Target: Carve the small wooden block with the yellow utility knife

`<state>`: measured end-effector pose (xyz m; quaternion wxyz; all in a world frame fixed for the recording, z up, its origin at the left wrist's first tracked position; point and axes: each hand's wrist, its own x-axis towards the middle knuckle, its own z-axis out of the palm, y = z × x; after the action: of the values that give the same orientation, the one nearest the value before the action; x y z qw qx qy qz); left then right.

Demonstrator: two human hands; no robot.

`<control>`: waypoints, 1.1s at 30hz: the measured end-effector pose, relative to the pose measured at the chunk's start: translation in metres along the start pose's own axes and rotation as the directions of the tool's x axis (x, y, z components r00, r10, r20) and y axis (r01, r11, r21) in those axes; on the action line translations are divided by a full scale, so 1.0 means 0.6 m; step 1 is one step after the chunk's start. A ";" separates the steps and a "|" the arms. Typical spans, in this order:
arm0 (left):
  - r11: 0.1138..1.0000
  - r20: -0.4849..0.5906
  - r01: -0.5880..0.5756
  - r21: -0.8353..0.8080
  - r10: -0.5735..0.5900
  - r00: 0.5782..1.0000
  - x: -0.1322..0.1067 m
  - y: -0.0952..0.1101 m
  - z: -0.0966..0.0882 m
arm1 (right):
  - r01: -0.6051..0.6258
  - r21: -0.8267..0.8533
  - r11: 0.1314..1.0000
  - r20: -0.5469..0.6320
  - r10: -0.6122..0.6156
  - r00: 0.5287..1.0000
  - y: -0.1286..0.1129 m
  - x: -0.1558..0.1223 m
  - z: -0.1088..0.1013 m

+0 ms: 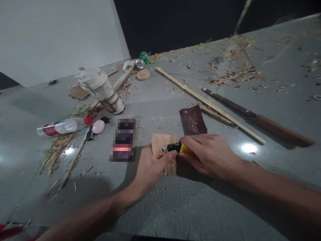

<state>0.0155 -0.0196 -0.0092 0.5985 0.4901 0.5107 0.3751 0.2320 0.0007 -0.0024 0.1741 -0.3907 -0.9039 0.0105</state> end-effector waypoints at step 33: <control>0.988 -0.161 -0.056 -0.144 0.033 0.986 -0.014 -0.005 0.022 | -0.158 0.111 0.981 -0.127 0.172 0.977 -0.042 -0.001 0.023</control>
<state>0.0263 -0.0311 -0.0100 0.5824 0.4243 0.5162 0.4629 0.2105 -0.0158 -0.0115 0.2529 -0.4549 -0.8527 0.0437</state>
